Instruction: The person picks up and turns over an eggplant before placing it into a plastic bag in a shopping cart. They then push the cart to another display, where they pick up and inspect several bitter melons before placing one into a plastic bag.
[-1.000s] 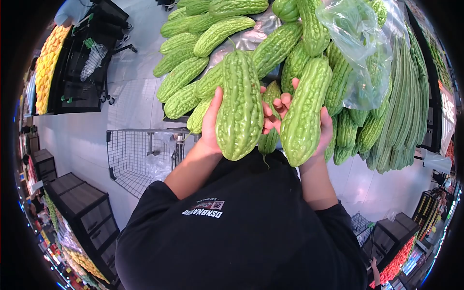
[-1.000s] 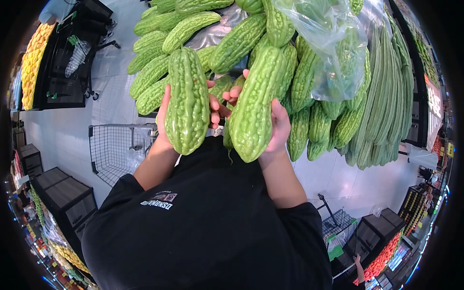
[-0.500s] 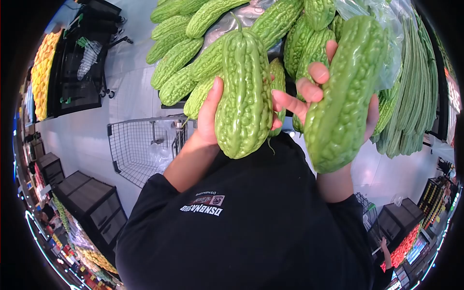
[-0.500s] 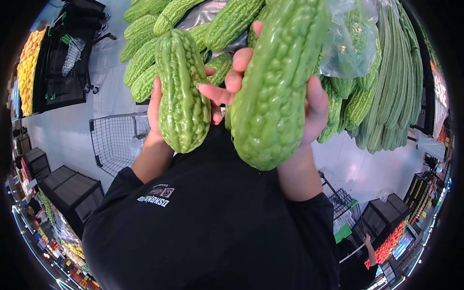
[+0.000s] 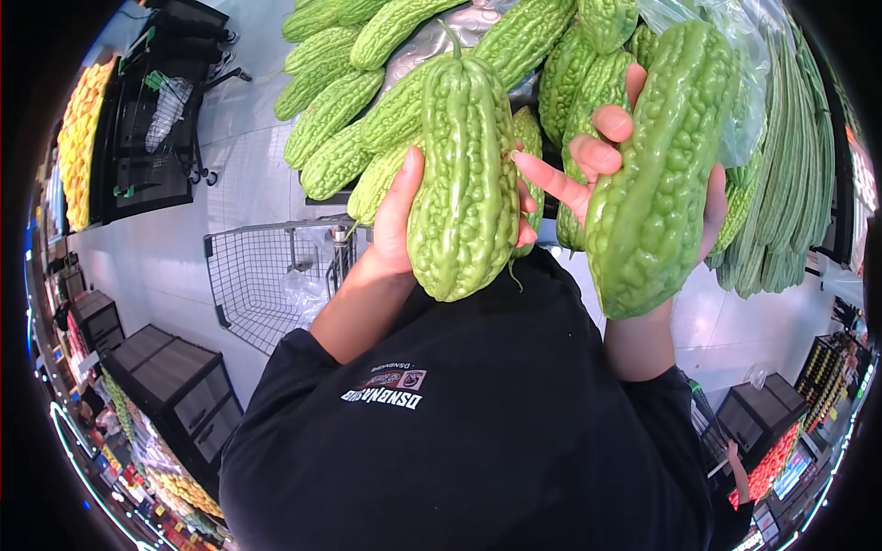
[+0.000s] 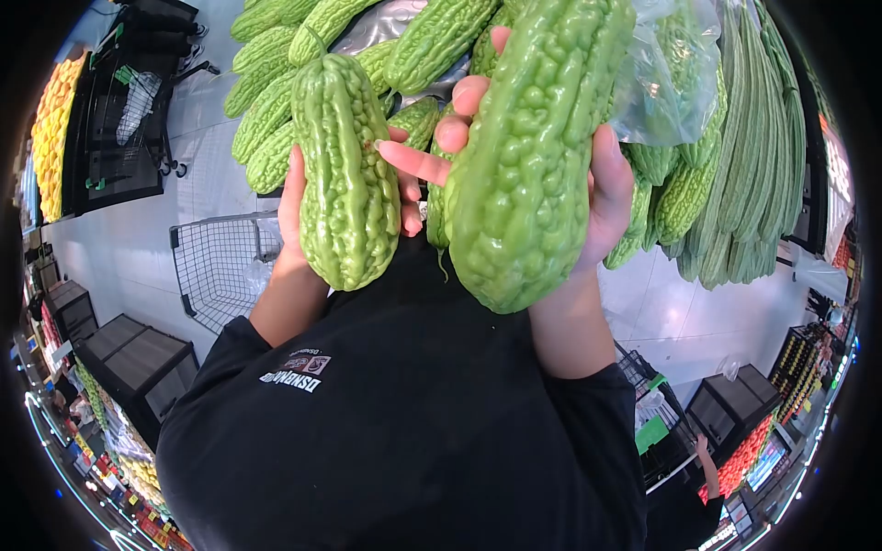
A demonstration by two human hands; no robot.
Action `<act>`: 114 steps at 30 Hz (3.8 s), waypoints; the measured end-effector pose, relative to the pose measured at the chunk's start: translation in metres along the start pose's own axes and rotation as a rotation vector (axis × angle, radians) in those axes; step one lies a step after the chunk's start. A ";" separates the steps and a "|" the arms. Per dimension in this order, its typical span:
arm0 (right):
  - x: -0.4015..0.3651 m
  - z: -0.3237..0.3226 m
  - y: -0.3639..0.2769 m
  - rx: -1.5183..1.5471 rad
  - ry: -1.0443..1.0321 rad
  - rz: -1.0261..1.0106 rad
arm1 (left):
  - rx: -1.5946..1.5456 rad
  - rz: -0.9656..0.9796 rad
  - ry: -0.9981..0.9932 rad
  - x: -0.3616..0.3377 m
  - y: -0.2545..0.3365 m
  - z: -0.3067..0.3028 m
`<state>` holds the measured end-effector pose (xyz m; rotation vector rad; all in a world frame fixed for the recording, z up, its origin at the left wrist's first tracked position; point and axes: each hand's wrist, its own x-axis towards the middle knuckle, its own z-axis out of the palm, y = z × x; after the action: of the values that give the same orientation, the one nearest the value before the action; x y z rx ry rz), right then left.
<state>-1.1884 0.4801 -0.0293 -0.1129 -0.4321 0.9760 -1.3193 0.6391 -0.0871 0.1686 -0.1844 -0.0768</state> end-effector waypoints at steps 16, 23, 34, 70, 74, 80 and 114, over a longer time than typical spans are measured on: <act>-0.002 -0.001 -0.003 0.009 -0.013 0.013 | 0.031 -0.003 0.059 0.000 -0.005 0.001; -0.022 -0.021 0.012 -0.129 0.252 -0.064 | 0.243 0.086 0.270 -0.006 -0.004 -0.010; -0.033 -0.037 0.029 -0.174 0.280 -0.038 | 0.576 0.183 0.416 0.009 -0.008 0.014; -0.038 -0.035 0.042 -0.067 0.096 -0.140 | 0.566 0.128 0.568 0.002 -0.002 0.009; -0.047 -0.024 0.032 0.059 0.237 -0.038 | 0.082 0.156 0.274 -0.005 0.006 0.013; -0.047 -0.027 0.037 0.210 0.188 -0.040 | -0.224 0.274 0.004 -0.011 0.017 0.021; 0.021 -0.016 0.058 -0.123 0.383 0.052 | 0.018 0.476 0.292 -0.036 0.045 0.008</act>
<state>-1.2169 0.5312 -0.0536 -0.4171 -0.1364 0.9530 -1.3532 0.6853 -0.0779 0.1486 0.0697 0.4216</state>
